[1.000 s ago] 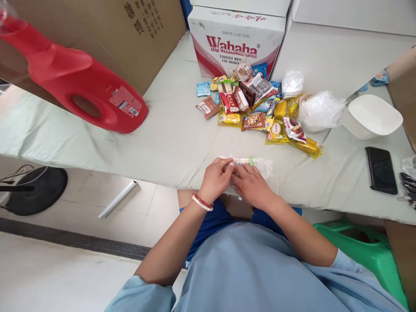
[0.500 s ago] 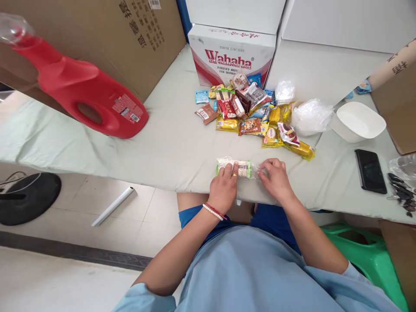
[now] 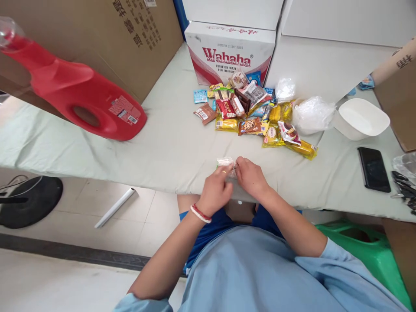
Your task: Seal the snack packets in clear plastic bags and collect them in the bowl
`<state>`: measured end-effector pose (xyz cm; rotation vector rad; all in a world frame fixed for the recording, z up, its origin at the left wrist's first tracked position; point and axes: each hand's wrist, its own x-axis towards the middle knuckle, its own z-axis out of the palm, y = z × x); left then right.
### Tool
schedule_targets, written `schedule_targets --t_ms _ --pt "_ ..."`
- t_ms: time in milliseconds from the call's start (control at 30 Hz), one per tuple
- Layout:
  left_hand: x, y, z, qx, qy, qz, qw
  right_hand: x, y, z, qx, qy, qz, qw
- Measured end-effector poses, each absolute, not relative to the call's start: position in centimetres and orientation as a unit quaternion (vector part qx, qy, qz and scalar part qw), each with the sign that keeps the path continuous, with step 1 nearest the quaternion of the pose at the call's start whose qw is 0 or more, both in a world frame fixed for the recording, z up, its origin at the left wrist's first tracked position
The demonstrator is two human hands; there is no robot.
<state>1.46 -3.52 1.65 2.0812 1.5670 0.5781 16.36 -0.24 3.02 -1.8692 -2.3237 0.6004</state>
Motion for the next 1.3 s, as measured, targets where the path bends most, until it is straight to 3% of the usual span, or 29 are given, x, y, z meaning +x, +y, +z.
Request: schedule_targets --t_ms 67,167,267,467,567,667,800,933,1033,1200,1233,1300 --pt "0.5 -2.5 1.2 0.692 0.624 0.284 0.227 16.3 -0.8 2.9 -0.613 -0.766 0.188 0.04" --pt "0.4 -0.6 0.2 0.645 0.69 0.27 0.187 16.4 -1.0 2.7 -0.616 -0.762 0.196 0.054" --pt "1.4 -0.1 -0.4 0.668 0.671 0.251 0.201 17.1 -1.1 2.6 -0.616 -0.732 0.257 0.135" --pt "5.8 -4.6 0.6 0.72 0.526 0.444 0.089 21.2 -4.1 2.3 -0.515 -0.42 0.617 0.422" --pt "8.3 -6.2 0.8 0.786 0.395 0.47 0.073 23.6 -6.3 2.4 -0.473 -0.292 0.688 0.467" --pt "10.0 -6.4 0.5 0.802 0.331 0.47 0.163 25.4 -7.7 2.1 -0.473 -0.246 0.698 0.477" --pt "11.1 -6.4 0.5 0.794 0.273 0.455 0.297 26.4 -8.5 1.2 -0.515 -0.254 0.656 0.49" --pt "10.9 -6.5 1.3 0.798 0.253 0.435 0.333 26.8 -8.9 0.8 -0.548 -0.321 0.622 0.458" --pt "8.2 -5.6 1.2 0.815 0.312 0.425 0.242 30.3 -7.9 1.6 -0.583 -0.369 0.547 0.474" --pt "1.9 -2.5 -2.0 0.759 0.536 0.362 0.074 45.7 0.2 5.6 -0.643 -0.341 0.234 0.645" --pt "1.3 -2.1 -2.6 0.747 0.564 0.348 0.055 49.0 2.7 6.5 -0.668 -0.32 0.169 0.65" --pt "0.9 -1.7 -3.4 0.752 0.589 0.294 0.029 54.2 7.9 7.7 -0.771 -0.286 0.109 0.558"
